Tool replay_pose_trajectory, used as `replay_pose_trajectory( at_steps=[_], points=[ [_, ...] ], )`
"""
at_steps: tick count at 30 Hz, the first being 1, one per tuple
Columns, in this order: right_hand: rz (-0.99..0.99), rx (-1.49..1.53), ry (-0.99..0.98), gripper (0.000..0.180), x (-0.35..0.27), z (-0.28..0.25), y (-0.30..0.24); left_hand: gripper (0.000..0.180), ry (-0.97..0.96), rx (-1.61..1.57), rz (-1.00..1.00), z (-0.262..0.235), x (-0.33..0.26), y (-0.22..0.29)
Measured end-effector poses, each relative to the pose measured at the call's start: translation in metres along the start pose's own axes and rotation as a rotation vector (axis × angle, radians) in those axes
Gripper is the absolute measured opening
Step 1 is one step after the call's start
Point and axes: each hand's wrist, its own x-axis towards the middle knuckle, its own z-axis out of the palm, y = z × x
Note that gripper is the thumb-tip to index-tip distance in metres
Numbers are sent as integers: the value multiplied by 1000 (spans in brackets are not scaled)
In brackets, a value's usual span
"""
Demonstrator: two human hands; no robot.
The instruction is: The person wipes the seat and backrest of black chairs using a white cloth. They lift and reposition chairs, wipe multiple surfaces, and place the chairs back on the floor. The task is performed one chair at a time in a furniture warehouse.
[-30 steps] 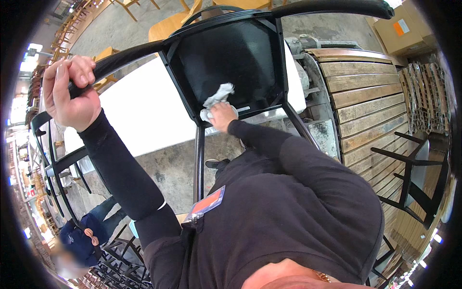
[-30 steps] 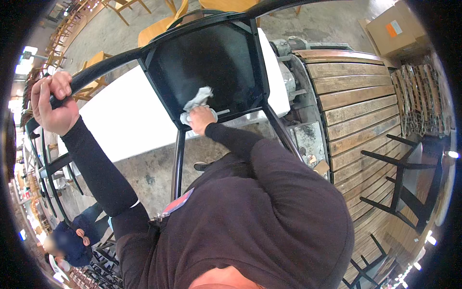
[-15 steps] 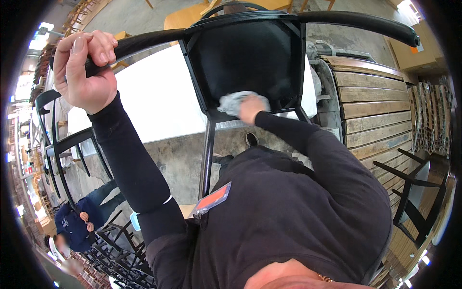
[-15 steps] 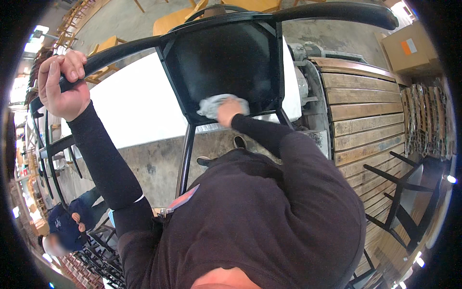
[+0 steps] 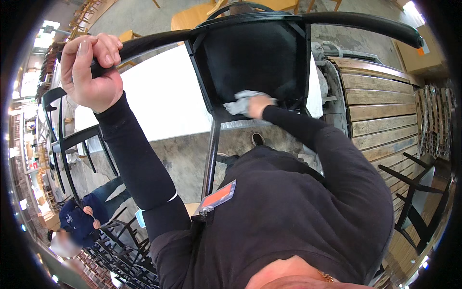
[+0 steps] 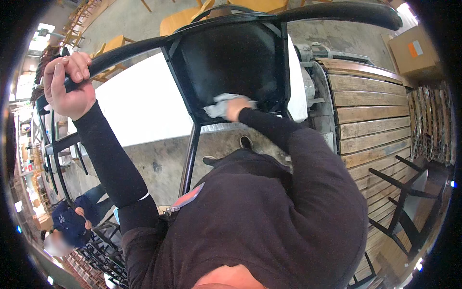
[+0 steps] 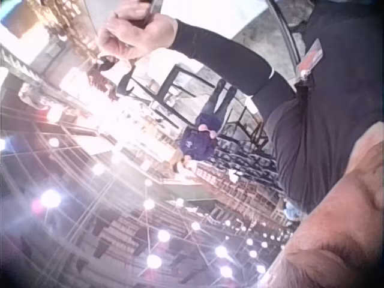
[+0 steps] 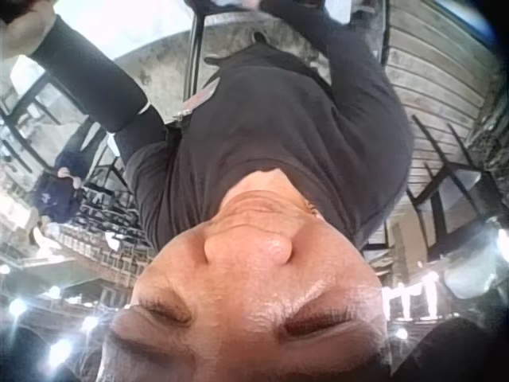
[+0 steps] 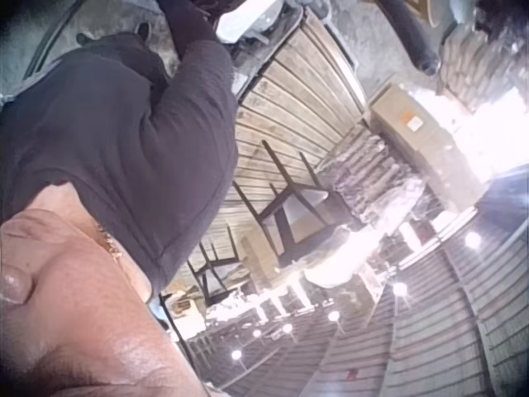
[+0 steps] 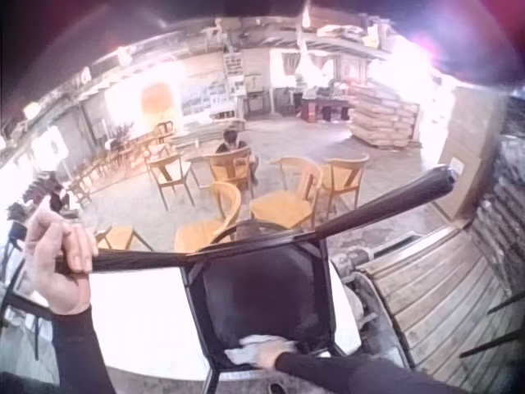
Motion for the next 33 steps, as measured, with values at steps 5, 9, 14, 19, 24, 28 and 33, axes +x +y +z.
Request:
replay_pose_trajectory(
  at_steps=[5,9,14,19,24,28,33],
  points=[
    [120,587,236,38,54,2,-73,16,-19,21,1,5,0,4],
    [57,837,744,50,94,-81,-69,18,12,30,-4,3,0,2],
    [-92,860,826,53,116,-81,-102,19,19,24,-27,0,0,3],
    [-13,583,471,59,30,12,-93,19,7,25,-25,3,0,4],
    [296,906,594,58,96,-39,-94,19,18,29,-32,2,0,4],
    [-275,1329,912,57,128,-53,-115,20,-14,46,-11,-6,2,1],
    [-62,443,390,56,11,28,-95,21,-35,13,8,-7,2,0]
  ],
)
